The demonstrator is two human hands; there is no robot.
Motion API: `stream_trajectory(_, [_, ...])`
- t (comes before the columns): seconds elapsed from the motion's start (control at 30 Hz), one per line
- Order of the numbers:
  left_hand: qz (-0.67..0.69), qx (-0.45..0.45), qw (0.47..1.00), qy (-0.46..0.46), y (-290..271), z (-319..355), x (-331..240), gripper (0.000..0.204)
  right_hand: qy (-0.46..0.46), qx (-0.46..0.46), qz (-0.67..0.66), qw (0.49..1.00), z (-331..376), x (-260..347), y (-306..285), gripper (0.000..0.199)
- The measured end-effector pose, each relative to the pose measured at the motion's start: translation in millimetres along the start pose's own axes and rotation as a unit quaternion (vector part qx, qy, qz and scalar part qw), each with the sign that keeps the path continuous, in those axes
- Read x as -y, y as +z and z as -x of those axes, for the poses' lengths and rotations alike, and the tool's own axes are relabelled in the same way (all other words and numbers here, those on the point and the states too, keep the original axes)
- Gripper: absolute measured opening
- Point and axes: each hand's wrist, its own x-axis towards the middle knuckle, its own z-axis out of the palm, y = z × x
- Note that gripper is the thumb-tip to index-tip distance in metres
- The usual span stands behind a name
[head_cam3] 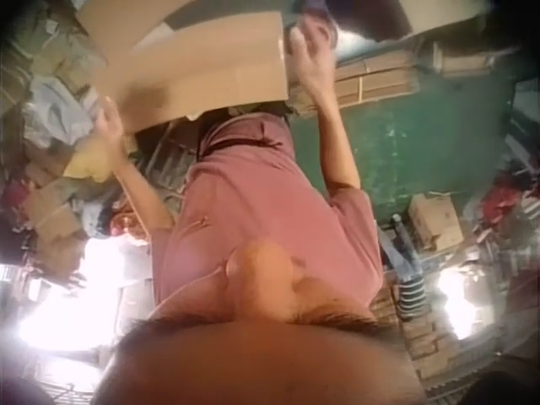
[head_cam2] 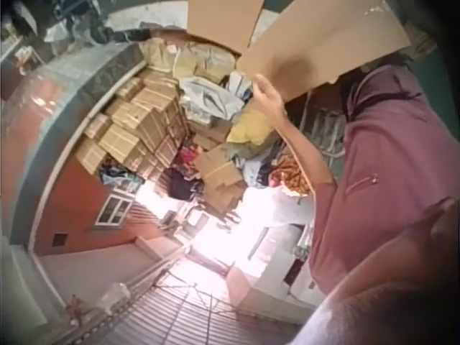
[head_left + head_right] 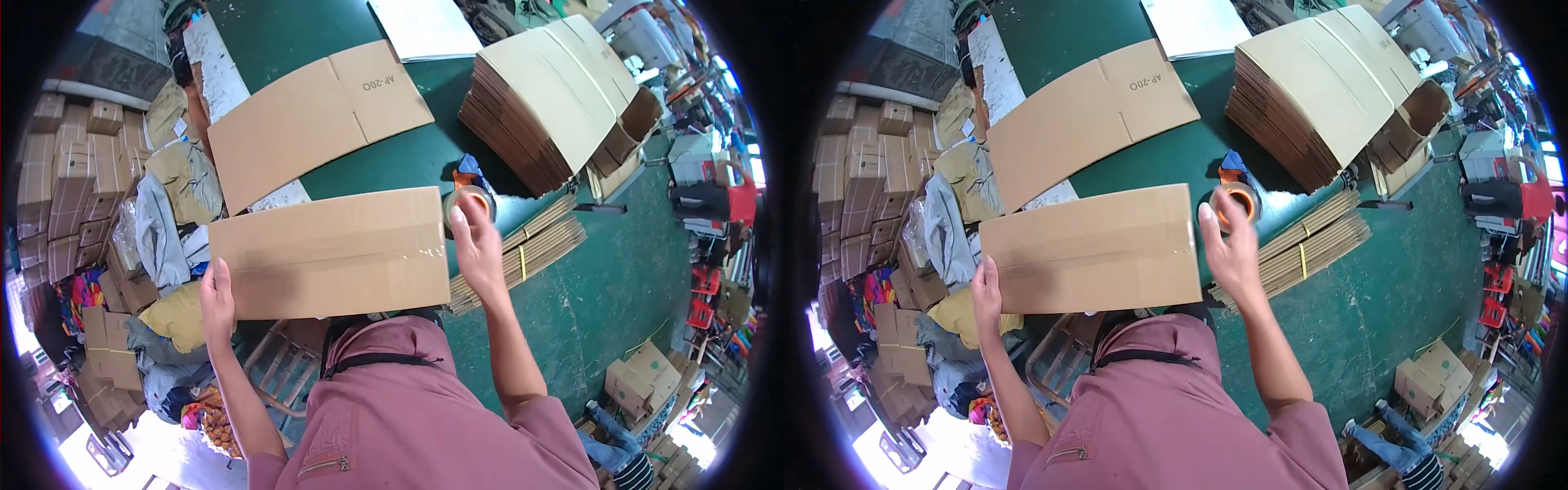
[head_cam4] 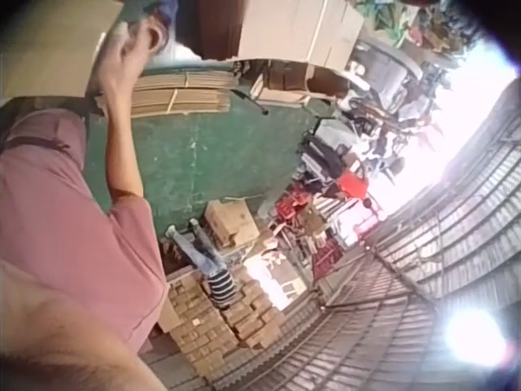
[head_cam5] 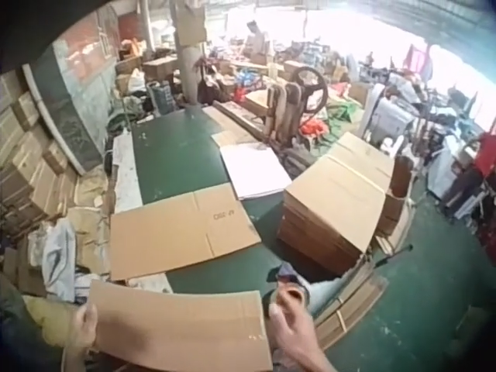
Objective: Fold cardboard sheets into boxes and secure the bottoms with a tape dispenser.
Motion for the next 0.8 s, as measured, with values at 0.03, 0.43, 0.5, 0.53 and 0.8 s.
stream_trajectory(0.03, [0.097, -0.031, 0.995, 0.006, -1, 3, 5, 0.055, -0.005, -0.004, 0.005, 1.000, 12, 14, 6, 0.046])
stream_trajectory(0.43, [0.430, 0.098, 0.897, -0.028, -75, 14, 131, 0.080, -0.044, -0.030, 0.039, 0.998, -58, 17, 43, 0.035])
stream_trajectory(0.5, [0.381, 0.059, 0.922, -0.023, -59, 32, 87, 0.058, -0.088, -0.042, 0.148, 0.984, -116, 18, 65, 0.041])
stream_trajectory(0.53, [0.357, 0.043, 0.933, -0.022, -53, 38, 70, 0.050, -0.127, -0.051, 0.231, 0.963, -149, 12, 68, 0.045])
stream_trajectory(0.8, [0.026, 0.112, 0.993, -0.019, -72, 67, 50, 0.040, 0.036, -0.082, 0.547, 0.832, -252, -4, 121, 0.092])
